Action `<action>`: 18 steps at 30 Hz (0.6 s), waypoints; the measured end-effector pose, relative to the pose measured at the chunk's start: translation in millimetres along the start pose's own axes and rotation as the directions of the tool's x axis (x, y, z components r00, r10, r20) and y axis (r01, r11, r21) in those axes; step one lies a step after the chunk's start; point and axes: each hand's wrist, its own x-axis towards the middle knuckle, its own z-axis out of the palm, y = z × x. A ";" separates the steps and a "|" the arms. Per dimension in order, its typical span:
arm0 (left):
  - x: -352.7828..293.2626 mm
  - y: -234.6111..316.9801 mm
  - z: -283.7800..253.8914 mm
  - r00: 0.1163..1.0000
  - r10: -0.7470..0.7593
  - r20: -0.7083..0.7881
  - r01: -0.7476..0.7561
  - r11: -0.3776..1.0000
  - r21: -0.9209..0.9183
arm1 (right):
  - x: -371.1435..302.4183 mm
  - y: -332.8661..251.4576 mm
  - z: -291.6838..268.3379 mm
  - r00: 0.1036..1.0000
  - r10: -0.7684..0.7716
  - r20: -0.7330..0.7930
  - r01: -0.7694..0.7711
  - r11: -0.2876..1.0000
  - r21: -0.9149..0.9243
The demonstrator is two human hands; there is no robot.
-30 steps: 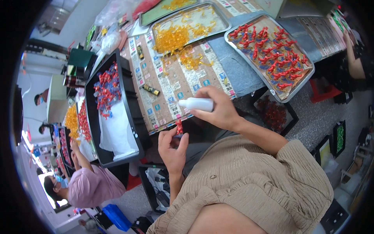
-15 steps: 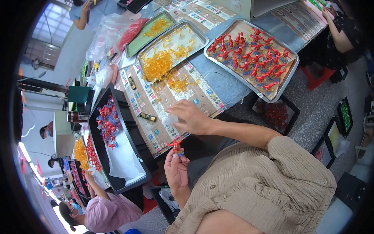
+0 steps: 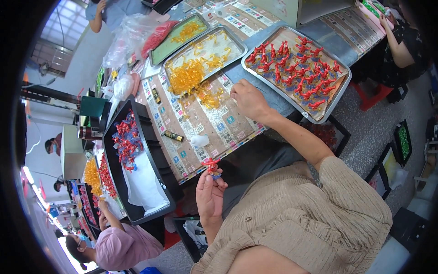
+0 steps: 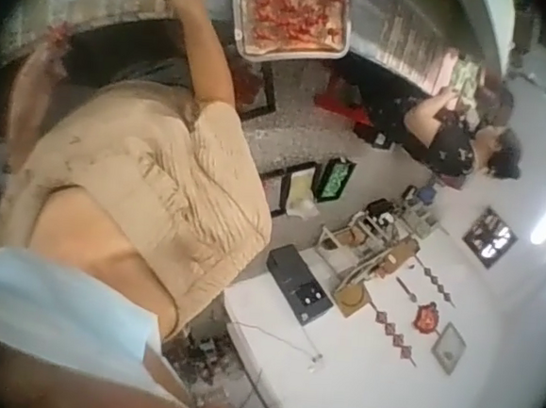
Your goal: The person assembles figurines by applying glue to the figurine components with a glue bottle and attaching plastic effect pieces onto them by hand.
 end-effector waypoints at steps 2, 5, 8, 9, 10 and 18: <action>-2.0 -1.1 2.2 1.000 -0.005 -0.002 0.005 1.000 -0.016 | -1.3 -2.8 -9.6 0.995 0.074 0.067 -0.081 0.991 0.109; 0.3 -2.2 3.9 1.000 -0.003 -0.024 0.002 1.000 -0.027 | -12.4 -11.5 -17.6 0.940 0.168 0.298 -0.302 0.814 0.497; 3.7 -3.4 4.8 1.000 0.005 -0.014 -0.006 0.994 -0.105 | -40.2 -45.7 -26.2 0.829 0.138 0.542 -0.537 0.466 0.703; 4.4 -3.1 5.3 1.000 0.016 -0.003 -0.016 0.995 -0.103 | -51.5 -59.9 -29.3 0.778 0.124 0.616 -0.613 0.370 0.698; 6.9 -2.3 7.6 1.000 0.024 0.020 -0.022 0.995 -0.097 | -62.0 -68.0 -31.9 0.765 0.119 0.632 -0.625 0.368 0.688; 5.8 -8.0 6.7 0.999 0.017 0.039 -0.009 0.980 -0.198 | -89.2 -94.0 -31.7 0.882 -0.069 0.467 -0.295 0.691 0.660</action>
